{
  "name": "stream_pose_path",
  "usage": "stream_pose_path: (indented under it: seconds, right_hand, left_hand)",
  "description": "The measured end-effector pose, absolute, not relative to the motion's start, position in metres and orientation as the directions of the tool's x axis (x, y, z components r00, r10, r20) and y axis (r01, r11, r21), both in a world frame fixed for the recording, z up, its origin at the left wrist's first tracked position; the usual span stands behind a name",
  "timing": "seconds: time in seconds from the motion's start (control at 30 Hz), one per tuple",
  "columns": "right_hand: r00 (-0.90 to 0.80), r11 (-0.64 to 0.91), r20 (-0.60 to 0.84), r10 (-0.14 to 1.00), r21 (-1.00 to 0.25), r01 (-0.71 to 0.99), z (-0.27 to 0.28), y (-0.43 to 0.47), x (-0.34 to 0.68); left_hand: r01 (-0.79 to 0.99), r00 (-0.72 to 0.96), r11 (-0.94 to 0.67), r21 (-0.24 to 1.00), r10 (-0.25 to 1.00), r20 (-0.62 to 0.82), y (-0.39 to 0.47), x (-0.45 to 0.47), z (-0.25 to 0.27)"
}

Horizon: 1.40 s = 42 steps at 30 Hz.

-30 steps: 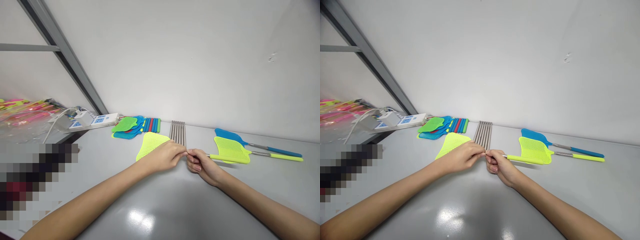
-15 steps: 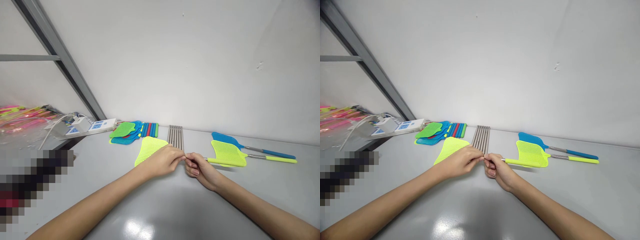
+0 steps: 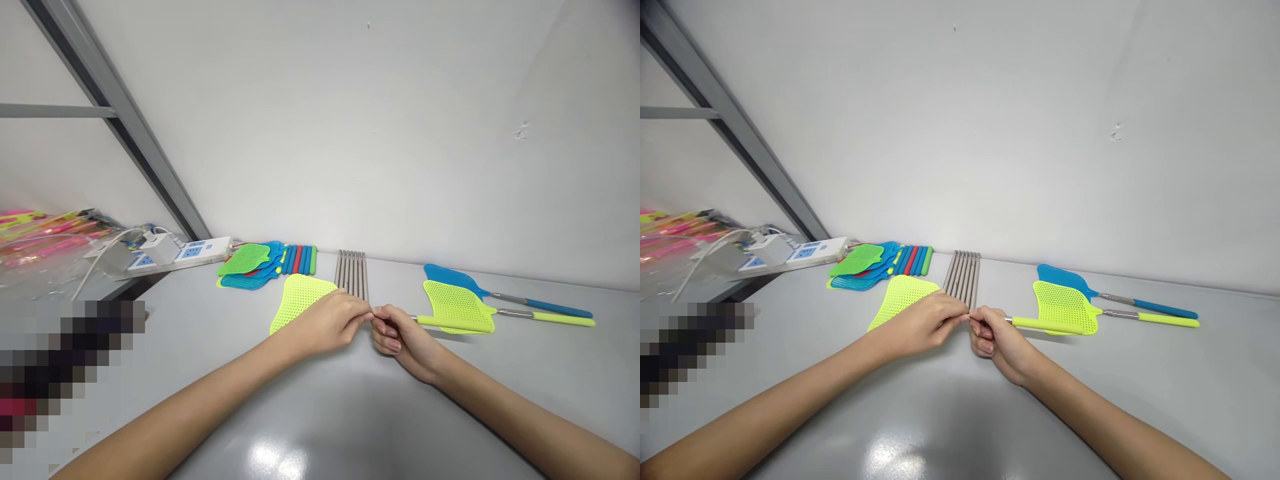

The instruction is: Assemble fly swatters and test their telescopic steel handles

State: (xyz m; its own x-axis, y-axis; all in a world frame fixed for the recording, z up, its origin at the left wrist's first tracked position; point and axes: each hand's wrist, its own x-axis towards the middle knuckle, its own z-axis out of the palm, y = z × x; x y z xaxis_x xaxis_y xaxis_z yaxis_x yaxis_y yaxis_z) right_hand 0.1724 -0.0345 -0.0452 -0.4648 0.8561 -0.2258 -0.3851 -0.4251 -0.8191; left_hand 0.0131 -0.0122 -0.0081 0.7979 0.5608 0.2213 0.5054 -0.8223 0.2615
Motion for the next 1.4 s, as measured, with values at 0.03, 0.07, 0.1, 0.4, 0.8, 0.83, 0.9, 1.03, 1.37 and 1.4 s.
stream_pose_path:
  seconds: [0.03, 0.07, 0.1, 0.4, 0.8, 0.83, 0.9, 1.03, 1.37, 1.4]
  right_hand:
    - [-0.47, -0.428, -0.225, 0.854, -0.818, -0.386, -0.0452, -0.0345, 0.1726]
    - [-0.474, -0.427, -0.221, 0.852, -0.817, -0.388, -0.0453, -0.0345, 0.1728]
    - [-0.478, -0.426, -0.216, 0.851, -0.817, -0.388, -0.0454, -0.0346, 0.173]
    - [-0.491, -0.436, -0.214, 0.844, -0.808, -0.396, -0.0476, -0.0335, 0.1736]
    - [-0.484, -0.438, -0.225, 0.845, -0.811, -0.387, -0.046, -0.0335, 0.1729]
    - [-0.485, -0.438, -0.226, 0.845, -0.812, -0.385, -0.0457, -0.0335, 0.1729]
    - [-0.479, -0.436, -0.228, 0.848, -0.814, -0.383, -0.0451, -0.0337, 0.1728]
    - [-0.475, -0.445, -0.243, 0.846, -0.813, -0.376, -0.0442, -0.0339, 0.1727]
    - [-0.473, -0.441, -0.245, 0.847, -0.82, -0.364, -0.0429, -0.0341, 0.1718]
    - [-0.471, -0.437, -0.242, 0.849, -0.822, -0.365, -0.0426, -0.0344, 0.1718]
  left_hand:
    - [0.506, 0.795, -0.821, 0.265, 0.563, 0.224, -0.0125, 0.0134, -0.0082]
    - [0.506, 0.793, -0.819, 0.268, 0.565, 0.228, -0.0129, 0.0136, -0.0083]
    - [0.506, 0.791, -0.819, 0.271, 0.566, 0.233, -0.0133, 0.0139, -0.0086]
    - [0.527, 0.773, -0.807, 0.267, 0.586, 0.244, -0.0161, 0.0152, -0.012]
    - [0.536, 0.761, -0.799, 0.272, 0.597, 0.255, -0.0175, 0.0139, -0.0119]
    - [0.536, 0.76, -0.798, 0.275, 0.598, 0.254, -0.0171, 0.0138, -0.0123]
    - [0.531, 0.762, -0.799, 0.284, 0.596, 0.253, -0.0165, 0.0139, -0.0127]
    - [0.525, 0.762, -0.798, 0.296, 0.596, 0.254, -0.0158, 0.0145, -0.0131]
    - [0.543, 0.758, -0.794, 0.274, 0.603, 0.247, -0.0157, 0.0143, -0.0122]
    - [0.544, 0.758, -0.793, 0.273, 0.604, 0.245, -0.0159, 0.0143, -0.0121]
